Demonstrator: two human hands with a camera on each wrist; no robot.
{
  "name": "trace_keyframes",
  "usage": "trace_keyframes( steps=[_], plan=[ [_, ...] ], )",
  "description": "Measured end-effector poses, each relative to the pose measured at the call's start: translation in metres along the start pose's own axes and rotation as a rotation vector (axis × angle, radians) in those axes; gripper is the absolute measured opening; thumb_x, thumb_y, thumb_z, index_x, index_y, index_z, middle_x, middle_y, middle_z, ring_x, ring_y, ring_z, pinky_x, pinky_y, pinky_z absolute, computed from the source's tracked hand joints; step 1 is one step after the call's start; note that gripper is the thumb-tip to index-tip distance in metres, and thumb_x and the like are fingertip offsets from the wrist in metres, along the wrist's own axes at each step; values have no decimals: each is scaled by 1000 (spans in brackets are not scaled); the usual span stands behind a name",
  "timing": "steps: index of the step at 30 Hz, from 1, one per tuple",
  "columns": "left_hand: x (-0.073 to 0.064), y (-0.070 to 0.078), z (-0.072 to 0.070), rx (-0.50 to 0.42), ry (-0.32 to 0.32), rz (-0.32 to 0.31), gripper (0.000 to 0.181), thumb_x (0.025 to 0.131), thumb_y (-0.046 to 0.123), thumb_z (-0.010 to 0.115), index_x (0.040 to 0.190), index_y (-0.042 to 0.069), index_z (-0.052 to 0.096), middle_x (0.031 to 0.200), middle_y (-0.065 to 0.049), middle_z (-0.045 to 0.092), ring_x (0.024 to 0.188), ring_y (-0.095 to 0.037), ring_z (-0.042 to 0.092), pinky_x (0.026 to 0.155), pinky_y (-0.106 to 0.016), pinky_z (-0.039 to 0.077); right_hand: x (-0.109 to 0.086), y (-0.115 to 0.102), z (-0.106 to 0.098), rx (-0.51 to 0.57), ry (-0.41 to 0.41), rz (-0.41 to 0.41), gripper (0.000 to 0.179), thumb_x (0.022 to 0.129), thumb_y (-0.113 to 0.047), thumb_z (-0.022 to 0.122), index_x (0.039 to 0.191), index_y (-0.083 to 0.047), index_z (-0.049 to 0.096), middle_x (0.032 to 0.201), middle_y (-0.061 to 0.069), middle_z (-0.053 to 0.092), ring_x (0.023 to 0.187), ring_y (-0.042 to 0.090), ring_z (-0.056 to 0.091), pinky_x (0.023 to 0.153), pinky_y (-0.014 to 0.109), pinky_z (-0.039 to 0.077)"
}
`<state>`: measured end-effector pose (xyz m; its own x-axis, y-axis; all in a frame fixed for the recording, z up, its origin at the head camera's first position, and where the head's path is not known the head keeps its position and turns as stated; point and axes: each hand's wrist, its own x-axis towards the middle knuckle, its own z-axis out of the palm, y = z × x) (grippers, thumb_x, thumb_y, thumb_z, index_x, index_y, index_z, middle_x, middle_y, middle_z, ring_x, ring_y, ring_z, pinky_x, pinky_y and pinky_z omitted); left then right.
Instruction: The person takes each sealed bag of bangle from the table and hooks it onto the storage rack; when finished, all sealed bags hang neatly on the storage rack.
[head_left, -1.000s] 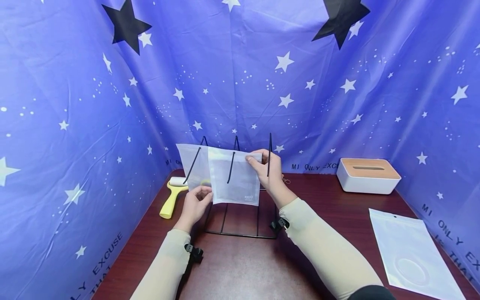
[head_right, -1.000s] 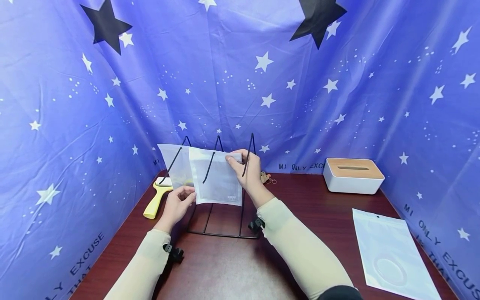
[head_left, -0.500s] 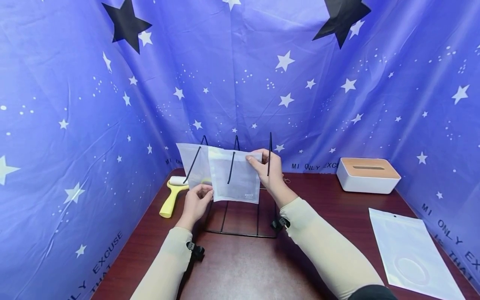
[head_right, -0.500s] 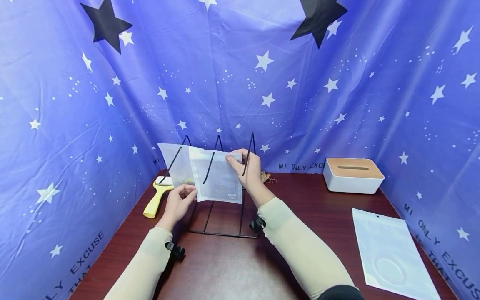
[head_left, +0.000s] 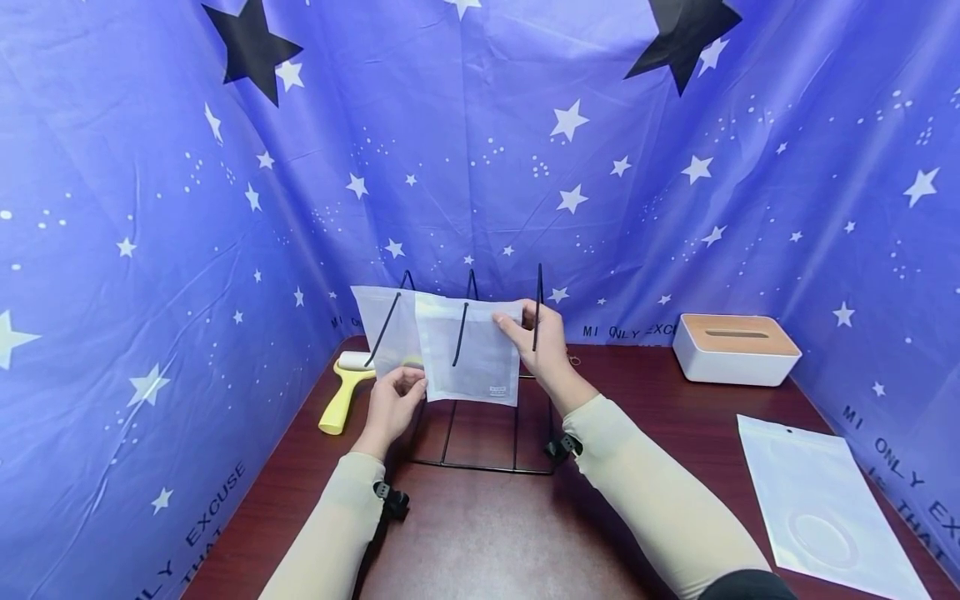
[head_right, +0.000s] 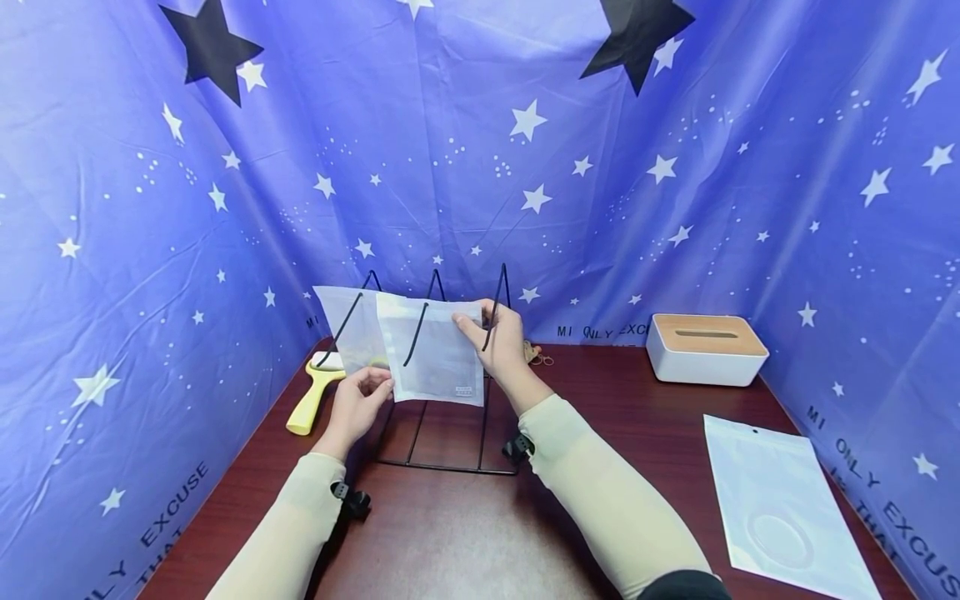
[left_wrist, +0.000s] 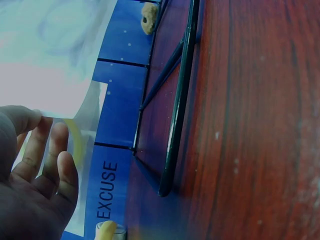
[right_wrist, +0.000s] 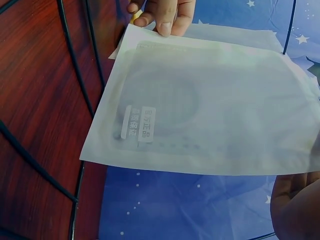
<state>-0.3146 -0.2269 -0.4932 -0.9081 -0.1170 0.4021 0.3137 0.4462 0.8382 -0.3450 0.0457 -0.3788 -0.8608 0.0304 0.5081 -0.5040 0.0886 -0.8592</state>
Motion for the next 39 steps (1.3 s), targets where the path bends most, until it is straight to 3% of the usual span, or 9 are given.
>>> trace_keyframes(
  steps=[10,15,21,25,33,39],
  plan=[
    [-1,-2,-2,15,11,-11,7,98,12,76,105,11,77,87,-2,74,75,-15,67,69,-25,53,1,6,-5,-4,-9,-32,20,90,-19,85,89,-5,71,71,-1,62,63,11,51,56,24,40],
    [-2,-2,-5,32,18,5,7,98,12,76,104,11,77,84,-3,73,73,-17,65,67,-26,51,1,8,-9,-28,-3,-48,23,90,-18,86,90,-1,71,72,4,57,66,13,45,57,24,36],
    [-6,1,-10,72,22,1,9,97,14,78,105,12,78,93,-2,75,79,-18,64,70,-27,50,-3,3,-18,15,-24,26,27,89,-12,86,101,6,72,81,4,63,71,10,52,61,23,41],
    [-8,1,-14,85,23,-15,10,97,15,78,107,14,78,96,-1,76,81,-18,64,72,-27,50,-8,-6,-27,36,-36,50,28,89,-9,85,109,6,73,88,3,72,76,9,60,67,22,48],
    [-16,-5,-23,57,15,-34,13,95,15,80,108,13,77,99,-2,75,83,-19,65,73,-27,51,-13,16,-55,134,-75,18,27,92,-2,80,114,11,70,97,15,74,75,10,66,65,23,52],
    [-23,-8,-27,29,-12,-29,16,94,15,81,109,12,76,101,-4,75,83,-19,65,74,-27,51,-25,14,-81,75,-111,-13,27,93,-6,80,116,7,72,103,13,76,86,13,68,72,21,52]
  ],
)
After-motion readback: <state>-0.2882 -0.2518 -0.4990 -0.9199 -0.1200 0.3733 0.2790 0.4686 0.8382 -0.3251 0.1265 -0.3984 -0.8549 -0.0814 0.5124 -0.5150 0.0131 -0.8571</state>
